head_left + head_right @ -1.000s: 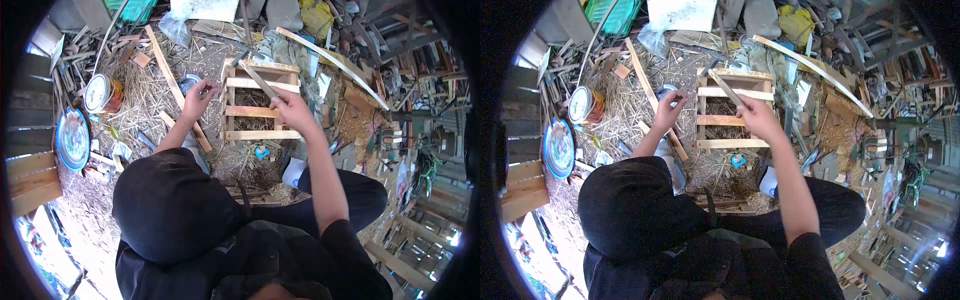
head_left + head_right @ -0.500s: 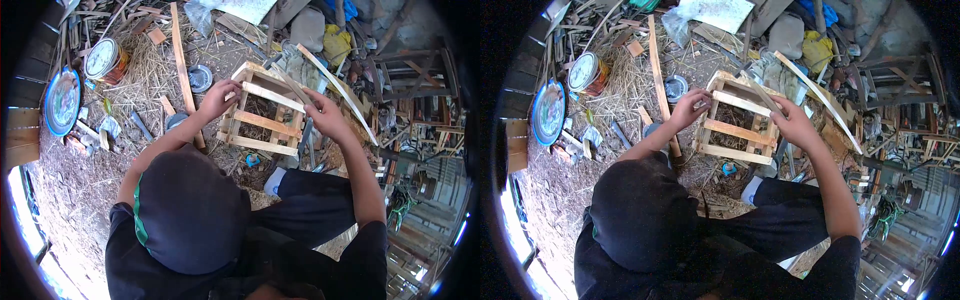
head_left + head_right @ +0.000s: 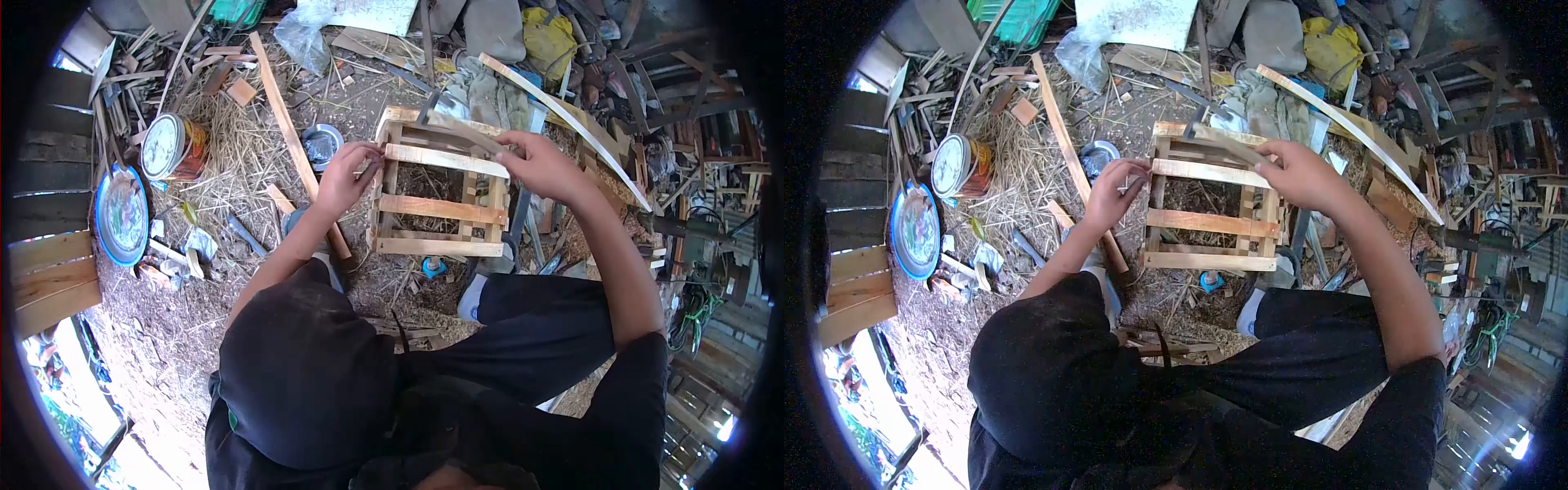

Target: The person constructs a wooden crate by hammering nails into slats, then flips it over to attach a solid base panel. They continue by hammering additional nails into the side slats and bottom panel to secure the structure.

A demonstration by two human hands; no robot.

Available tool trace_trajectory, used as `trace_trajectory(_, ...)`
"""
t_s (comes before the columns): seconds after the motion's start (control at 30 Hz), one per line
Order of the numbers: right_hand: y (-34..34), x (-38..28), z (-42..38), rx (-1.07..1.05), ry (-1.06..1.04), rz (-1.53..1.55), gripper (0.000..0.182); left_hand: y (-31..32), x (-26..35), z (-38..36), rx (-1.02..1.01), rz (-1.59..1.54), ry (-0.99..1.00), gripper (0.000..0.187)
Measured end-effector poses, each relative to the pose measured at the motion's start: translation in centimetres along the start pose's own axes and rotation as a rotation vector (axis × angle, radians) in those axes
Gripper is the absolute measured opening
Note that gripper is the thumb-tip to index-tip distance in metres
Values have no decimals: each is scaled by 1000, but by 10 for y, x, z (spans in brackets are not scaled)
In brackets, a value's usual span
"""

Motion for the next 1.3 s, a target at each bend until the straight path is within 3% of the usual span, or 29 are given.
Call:
trace_trajectory(0.17,-12,3,-10,91,-1,-33,42,-2,-8,4,-9,-21,-135,17)
trace_trajectory(0.2,-14,6,-9,76,-25,-66,41,-2,-3,7,10,47,-23,16)
trace_trajectory(0.37,-15,36,-4,-65,148,116,41,5,9,11,3,124,83,16)
trace_trajectory(0.43,-11,36,3,260,-359,-175,40,7,7,12,-65,140,79,16)
trace_trajectory(0.47,-12,40,0,266,-357,-173,40,5,7,13,-67,140,84,16)
trace_trajectory(0.53,-14,28,-12,44,-131,-111,42,3,10,15,-66,163,115,15)
trace_trajectory(0.63,-24,27,-20,-63,35,-54,42,1,15,14,-55,215,101,15)
trace_trajectory(0.7,-23,42,-17,-66,28,-55,44,3,15,14,-60,229,115,16)
trace_trajectory(0.77,-20,66,-6,225,-373,-233,43,5,14,14,-62,244,130,17)
trace_trajectory(0.8,-22,60,-12,228,-371,-232,43,7,12,12,-65,229,121,17)
trace_trajectory(0.87,-22,53,-25,-28,14,-157,44,7,10,12,-69,212,116,17)
trace_trajectory(0.9,-25,44,-32,-27,18,-156,44,6,10,13,-80,212,112,18)
trace_trajectory(0.97,-26,44,-41,-98,257,-69,45,8,12,13,-90,210,106,18)
trace_trajectory(1.0,-21,53,-39,-99,257,-71,45,8,14,14,-85,219,118,18)
trace_trajectory(1.07,-17,63,-29,128,-28,-214,46,6,16,17,-81,231,127,18)
trace_trajectory(1.1,-19,58,-31,126,-28,-212,46,6,15,18,-96,234,114,18)
trace_trajectory(1.17,-19,49,-36,-77,52,-109,47,5,13,21,-113,234,102,19)
trace_trajectory(1.3,-11,61,-28,72,-86,-150,47,3,13,26,-136,233,123,19)
Point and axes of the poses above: each hand's wrist, its own z-axis towards the middle knuckle, its own y-axis out of the palm, x = y × z, the point moved 5 cm from there along z, towards the middle knuckle, and after that the axes turned 2 degrees about y, right-handed, at the moved point
